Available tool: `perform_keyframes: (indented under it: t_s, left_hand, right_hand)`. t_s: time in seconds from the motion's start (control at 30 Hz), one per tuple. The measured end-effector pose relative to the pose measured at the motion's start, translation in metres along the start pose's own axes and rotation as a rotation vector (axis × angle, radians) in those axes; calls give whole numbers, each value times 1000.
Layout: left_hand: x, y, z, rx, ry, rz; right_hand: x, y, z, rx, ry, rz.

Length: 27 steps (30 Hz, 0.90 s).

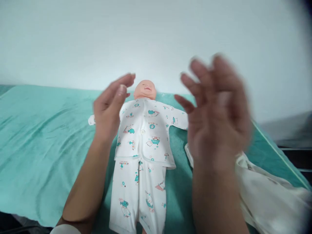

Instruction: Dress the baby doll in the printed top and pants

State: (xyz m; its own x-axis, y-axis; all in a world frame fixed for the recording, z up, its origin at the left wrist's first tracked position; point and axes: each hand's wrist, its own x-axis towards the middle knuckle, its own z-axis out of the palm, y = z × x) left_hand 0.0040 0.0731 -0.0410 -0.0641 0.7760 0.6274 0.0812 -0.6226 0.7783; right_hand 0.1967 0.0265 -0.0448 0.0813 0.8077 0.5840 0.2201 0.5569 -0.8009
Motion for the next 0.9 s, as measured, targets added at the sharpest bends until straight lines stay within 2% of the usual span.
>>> perform_keyframes:
  t_s: [0.03,0.1,0.2,0.27,0.33,0.53,0.9]
  left_hand:
    - [3,-18,1,76,-69,-66]
    - [6,-50,2,188,-183,-135]
    - [3,-73,4,307,-345,-117]
    - [0,-75,6,373,-412,-64]
    - [-1,-73,9,400,-439,-40]
    - [-1,-71,11,418,-441,-91]
    - [-1,-75,11,431,-445,-153]
  right_hand:
    - [1,11,6,65,21,-16]
    - [3,37,20,56,4,23]
    - [4,74,34,-81,-79,86]
    - [3,87,38,-137,-139,116]
    - [2,90,39,-150,-160,120]
    - [3,85,40,-179,-166,118]
    - [5,91,38,-252,-199,149]
